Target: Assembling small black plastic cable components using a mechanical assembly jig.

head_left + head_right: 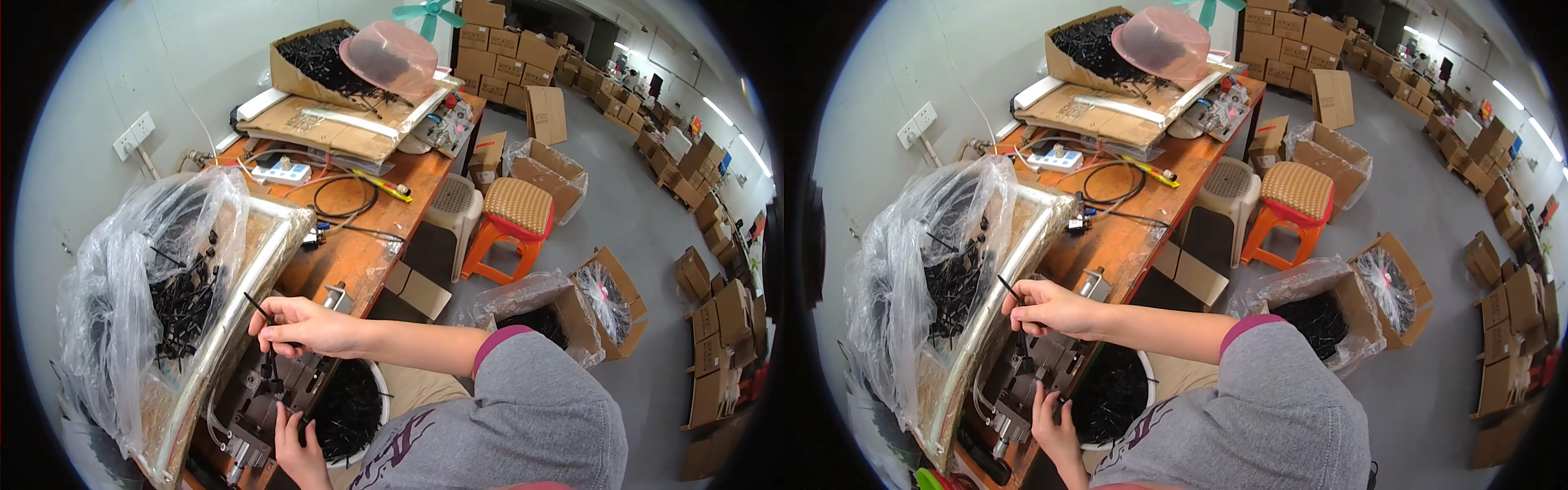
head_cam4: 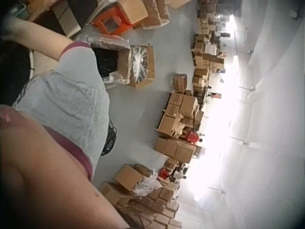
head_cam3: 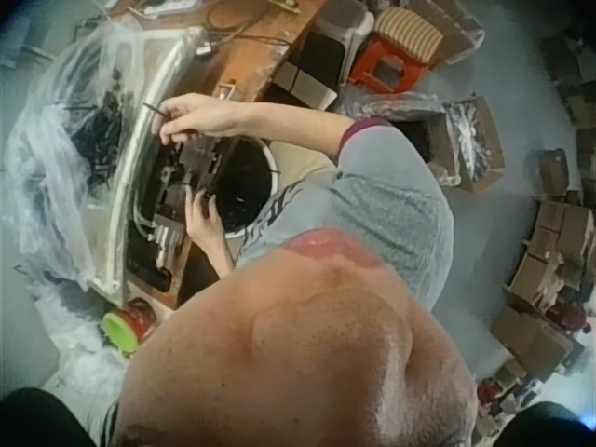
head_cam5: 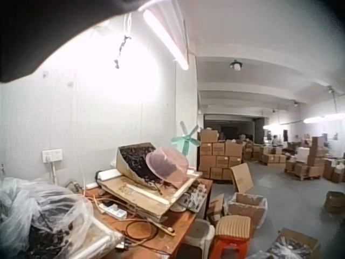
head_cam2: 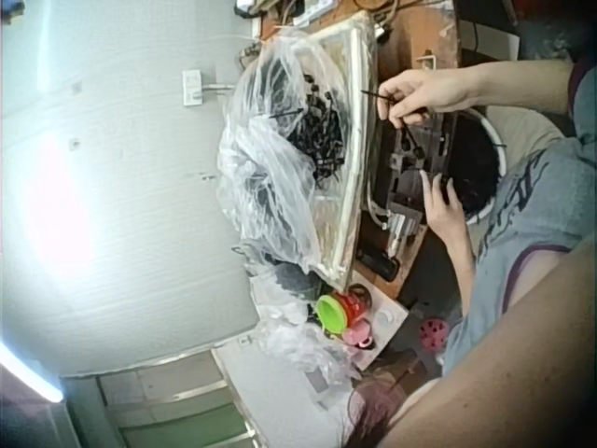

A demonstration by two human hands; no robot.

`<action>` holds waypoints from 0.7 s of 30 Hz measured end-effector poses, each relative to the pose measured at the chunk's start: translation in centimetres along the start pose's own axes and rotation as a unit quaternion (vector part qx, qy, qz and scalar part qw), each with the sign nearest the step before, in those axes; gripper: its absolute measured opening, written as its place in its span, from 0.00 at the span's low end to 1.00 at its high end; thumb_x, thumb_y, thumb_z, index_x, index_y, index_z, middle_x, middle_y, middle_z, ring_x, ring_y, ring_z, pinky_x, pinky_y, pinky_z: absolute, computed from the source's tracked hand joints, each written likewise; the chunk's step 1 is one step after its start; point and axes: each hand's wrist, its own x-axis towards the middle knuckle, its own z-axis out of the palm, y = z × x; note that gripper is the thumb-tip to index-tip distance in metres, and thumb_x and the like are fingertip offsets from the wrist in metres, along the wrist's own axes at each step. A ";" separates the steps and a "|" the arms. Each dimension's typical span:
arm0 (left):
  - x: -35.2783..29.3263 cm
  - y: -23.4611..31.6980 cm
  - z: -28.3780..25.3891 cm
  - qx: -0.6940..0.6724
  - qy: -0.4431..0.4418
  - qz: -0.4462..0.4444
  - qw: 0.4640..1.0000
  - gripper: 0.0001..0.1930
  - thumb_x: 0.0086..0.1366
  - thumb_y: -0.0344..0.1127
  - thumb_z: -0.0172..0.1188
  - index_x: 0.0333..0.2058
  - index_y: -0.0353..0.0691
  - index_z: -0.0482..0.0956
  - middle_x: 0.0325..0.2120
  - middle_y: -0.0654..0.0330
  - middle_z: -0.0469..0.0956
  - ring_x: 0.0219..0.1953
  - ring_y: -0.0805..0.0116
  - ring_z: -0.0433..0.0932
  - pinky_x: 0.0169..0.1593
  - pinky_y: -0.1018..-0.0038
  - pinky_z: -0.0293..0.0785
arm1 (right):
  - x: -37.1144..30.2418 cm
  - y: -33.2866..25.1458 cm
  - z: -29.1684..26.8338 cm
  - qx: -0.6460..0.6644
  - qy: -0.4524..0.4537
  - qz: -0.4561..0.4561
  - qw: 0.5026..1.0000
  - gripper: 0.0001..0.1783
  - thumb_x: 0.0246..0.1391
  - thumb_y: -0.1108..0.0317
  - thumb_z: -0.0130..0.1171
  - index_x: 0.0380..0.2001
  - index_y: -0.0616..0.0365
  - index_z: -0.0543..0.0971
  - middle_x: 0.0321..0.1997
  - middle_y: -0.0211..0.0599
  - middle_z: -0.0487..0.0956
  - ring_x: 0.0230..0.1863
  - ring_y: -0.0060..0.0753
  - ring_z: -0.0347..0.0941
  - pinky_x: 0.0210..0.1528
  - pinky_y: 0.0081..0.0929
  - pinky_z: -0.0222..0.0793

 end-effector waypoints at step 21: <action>0.7 -1.7 1.4 0.166 0.020 0.040 0.985 0.12 0.50 0.32 0.69 0.35 0.41 0.82 0.51 0.62 0.80 0.25 0.63 0.81 0.32 0.70 0.76 | -1.5 2.2 -1.1 -0.019 0.020 0.012 1.000 0.12 0.64 0.71 0.53 0.49 0.64 0.72 0.41 0.37 0.80 0.30 0.15 0.66 0.32 0.14 0.62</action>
